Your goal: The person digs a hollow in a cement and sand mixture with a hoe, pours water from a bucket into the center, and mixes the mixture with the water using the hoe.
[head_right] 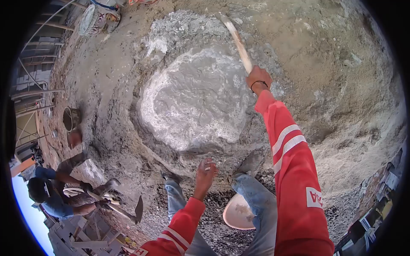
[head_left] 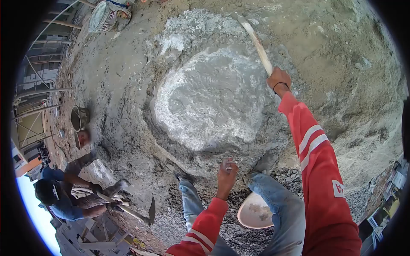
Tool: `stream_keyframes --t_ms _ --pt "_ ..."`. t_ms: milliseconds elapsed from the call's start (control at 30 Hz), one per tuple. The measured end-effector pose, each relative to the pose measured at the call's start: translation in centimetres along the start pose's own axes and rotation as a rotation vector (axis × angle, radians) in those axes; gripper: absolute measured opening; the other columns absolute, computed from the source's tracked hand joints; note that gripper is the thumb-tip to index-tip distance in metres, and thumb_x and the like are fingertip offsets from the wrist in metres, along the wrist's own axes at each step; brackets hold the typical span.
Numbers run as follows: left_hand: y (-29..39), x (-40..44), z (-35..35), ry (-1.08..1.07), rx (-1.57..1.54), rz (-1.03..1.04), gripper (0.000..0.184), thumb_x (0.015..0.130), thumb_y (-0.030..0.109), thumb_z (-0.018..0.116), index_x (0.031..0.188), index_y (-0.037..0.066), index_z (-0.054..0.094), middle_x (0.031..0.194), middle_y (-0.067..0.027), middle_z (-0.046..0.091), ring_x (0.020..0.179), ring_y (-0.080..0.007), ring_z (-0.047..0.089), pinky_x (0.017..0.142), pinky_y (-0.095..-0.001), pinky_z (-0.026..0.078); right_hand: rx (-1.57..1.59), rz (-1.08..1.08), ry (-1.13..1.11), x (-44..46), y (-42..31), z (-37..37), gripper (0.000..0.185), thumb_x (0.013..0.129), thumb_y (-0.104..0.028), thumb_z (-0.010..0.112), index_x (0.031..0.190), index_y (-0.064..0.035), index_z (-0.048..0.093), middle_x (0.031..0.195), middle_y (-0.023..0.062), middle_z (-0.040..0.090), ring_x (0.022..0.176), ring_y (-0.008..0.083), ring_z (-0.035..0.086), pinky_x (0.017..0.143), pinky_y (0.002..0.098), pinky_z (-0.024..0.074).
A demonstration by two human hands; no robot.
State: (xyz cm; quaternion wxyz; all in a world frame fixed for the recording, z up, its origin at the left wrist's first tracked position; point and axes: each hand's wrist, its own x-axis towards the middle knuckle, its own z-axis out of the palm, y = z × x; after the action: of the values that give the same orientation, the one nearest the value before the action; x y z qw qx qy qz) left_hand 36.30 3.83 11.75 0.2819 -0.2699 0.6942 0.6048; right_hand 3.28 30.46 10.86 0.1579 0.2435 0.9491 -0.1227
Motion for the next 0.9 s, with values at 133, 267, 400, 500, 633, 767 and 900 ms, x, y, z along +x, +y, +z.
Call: stream_keyframes --t_ms 133,267,400,500,633,767,900 --pt "-2.2 -3.2 -2.9 -0.051 -0.035 -0.042 0.036 0.092 0.022 0.058 0.119 0.002 0.047 0.1 -0.0114 0.062 0.081 -0.0173 0.065 0.069 -0.0283 0.053 0.173 0.1 0.0 -6.2 1.2 0.8 0.035 0.071 -0.018 0.066 0.103 -0.0052 0.064 0.097 0.02 0.067 0.093 0.038 0.064 0.081 0.0452 0.0516" --pt "-1.7 -4.8 -5.1 -0.082 -0.055 -0.188 0.038 0.09 0.022 0.058 0.121 0.002 0.047 0.097 -0.0116 0.063 0.078 -0.017 0.065 0.068 -0.0289 0.052 0.461 -0.068 0.142 -10.2 5.3 2.3 0.03 0.068 -0.013 0.067 0.095 -0.0013 0.062 0.085 0.0221 0.066 0.085 0.0402 0.064 0.075 0.0463 0.0505" --pt "2.6 -0.9 -4.0 -0.258 -0.122 -0.151 0.044 0.09 0.027 0.061 0.124 0.004 0.046 0.1 -0.011 0.064 0.083 -0.0167 0.063 0.073 -0.0306 0.051 0.595 -0.023 0.183 -13.7 5.0 -0.2 0.025 0.068 -0.011 0.067 0.089 0.001 0.06 0.08 0.0232 0.064 0.083 0.0411 0.063 0.073 0.0461 0.0496" --pt "13.5 5.3 2.8 -0.442 -0.167 -0.028 0.046 0.094 0.031 0.055 0.131 0.01 0.039 0.118 -0.0138 0.057 0.101 -0.0213 0.059 0.083 -0.0346 0.049 0.55 -0.035 0.313 -14.5 5.5 -1.4 0.027 0.069 -0.01 0.067 0.092 0.0013 0.057 0.079 0.0248 0.064 0.084 0.0413 0.063 0.073 0.0467 0.0499" --pt "25.0 15.0 16.1 -0.389 -0.087 0.255 0.081 0.084 0.043 0.065 0.14 -0.001 0.025 0.121 -0.0213 0.054 0.106 -0.0269 0.057 0.089 -0.0419 0.047 0.277 0.13 0.118 -10.1 7.0 -2.5 0.038 0.071 -0.011 0.066 0.105 -0.0028 0.051 0.087 0.025 0.065 0.086 0.0434 0.063 0.076 0.0503 0.0506" --pt "24.0 25.3 26.0 -0.217 0.103 0.19 0.043 0.081 0.019 0.069 0.106 -0.012 0.052 0.087 -0.0192 0.063 0.075 -0.0281 0.067 0.059 -0.0394 0.054 0.337 0.247 -0.152 -7.5 7.2 -1.6 0.036 0.073 -0.016 0.067 0.105 -0.0043 0.055 0.096 0.0224 0.066 0.096 0.039 0.063 0.083 0.0464 0.0509" --pt "19.5 26.8 24.4 -0.369 0.04 -0.131 0.018 0.079 0.009 0.066 0.072 -0.003 0.055 0.06 -0.0076 0.052 0.044 -0.0168 0.051 0.038 -0.0311 0.042 0.308 0.258 -0.242 -12.7 8.3 0.4 0.037 0.072 -0.019 0.07 0.104 -0.0054 0.056 0.093 0.0215 0.066 0.092 0.0392 0.064 0.079 0.0462 0.0516"
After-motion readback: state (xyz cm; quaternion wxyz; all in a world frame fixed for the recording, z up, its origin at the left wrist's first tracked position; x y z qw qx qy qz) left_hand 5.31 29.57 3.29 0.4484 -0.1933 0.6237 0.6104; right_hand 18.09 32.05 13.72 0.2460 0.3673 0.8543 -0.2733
